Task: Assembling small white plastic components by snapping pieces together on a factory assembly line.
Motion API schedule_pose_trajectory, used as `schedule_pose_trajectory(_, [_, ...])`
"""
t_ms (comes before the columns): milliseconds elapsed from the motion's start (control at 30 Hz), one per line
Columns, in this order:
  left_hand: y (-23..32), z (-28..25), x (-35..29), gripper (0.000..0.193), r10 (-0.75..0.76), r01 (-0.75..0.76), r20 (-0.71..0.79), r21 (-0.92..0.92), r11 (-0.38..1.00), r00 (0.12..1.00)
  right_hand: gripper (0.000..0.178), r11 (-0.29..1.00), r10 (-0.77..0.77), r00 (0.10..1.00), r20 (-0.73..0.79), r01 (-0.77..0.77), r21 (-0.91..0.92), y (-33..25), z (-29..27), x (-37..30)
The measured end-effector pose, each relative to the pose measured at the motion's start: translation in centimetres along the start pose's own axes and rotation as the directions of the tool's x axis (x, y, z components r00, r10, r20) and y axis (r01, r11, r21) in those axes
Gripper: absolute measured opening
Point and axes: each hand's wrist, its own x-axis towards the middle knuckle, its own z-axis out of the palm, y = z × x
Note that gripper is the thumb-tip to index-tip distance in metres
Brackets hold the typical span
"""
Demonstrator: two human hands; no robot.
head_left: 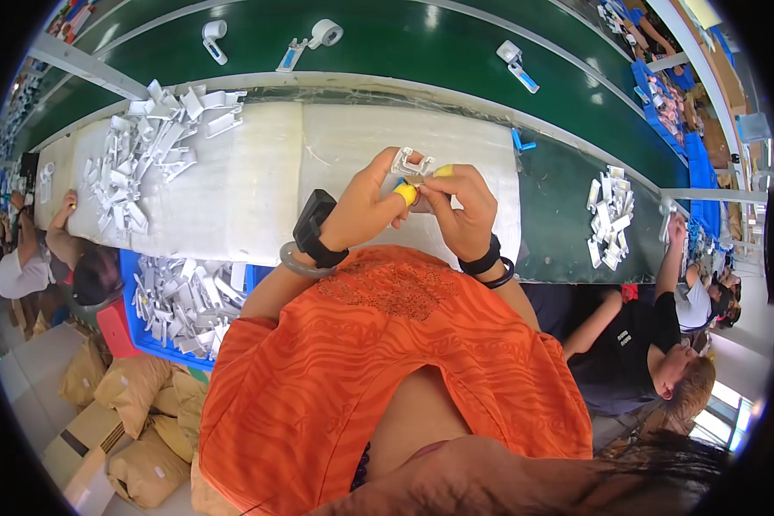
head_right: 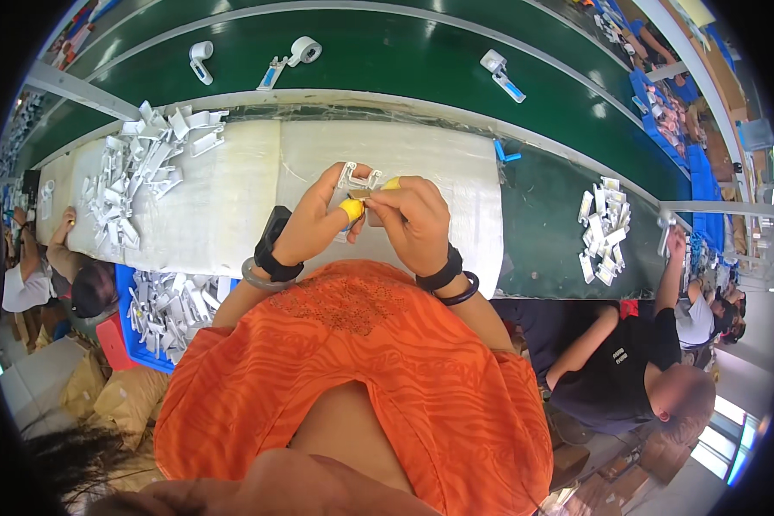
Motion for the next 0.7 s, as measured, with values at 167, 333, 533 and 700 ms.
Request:
schedule_pose_trajectory(167, [-0.6,-0.2,-0.1,0.046,0.052,-0.053,0.029,0.013,0.999,0.998,0.022,0.999,0.041,0.999,-0.012,-0.041,0.027,0.0,0.2,-0.3])
schedule_pose_trajectory(333, [-0.9,-0.4,-0.2,0.046,0.070,-0.072,0.049,0.039,0.997,0.996,0.022,0.996,0.043,0.999,-0.006,-0.042,0.073,0.7,0.2,-0.7])
schedule_pose_trajectory(533, [-1.1,-0.3,-0.2,0.038,0.102,-0.104,0.028,0.055,0.993,0.994,0.021,0.996,0.049,0.999,-0.021,-0.047,0.075,0.6,0.3,-0.9])
schedule_pose_trajectory(700, [-0.7,-0.8,-0.4,0.040,0.076,-0.091,0.117,0.121,0.988,0.990,0.021,0.995,0.039,0.999,-0.026,-0.037,0.094,0.5,0.2,-1.0])
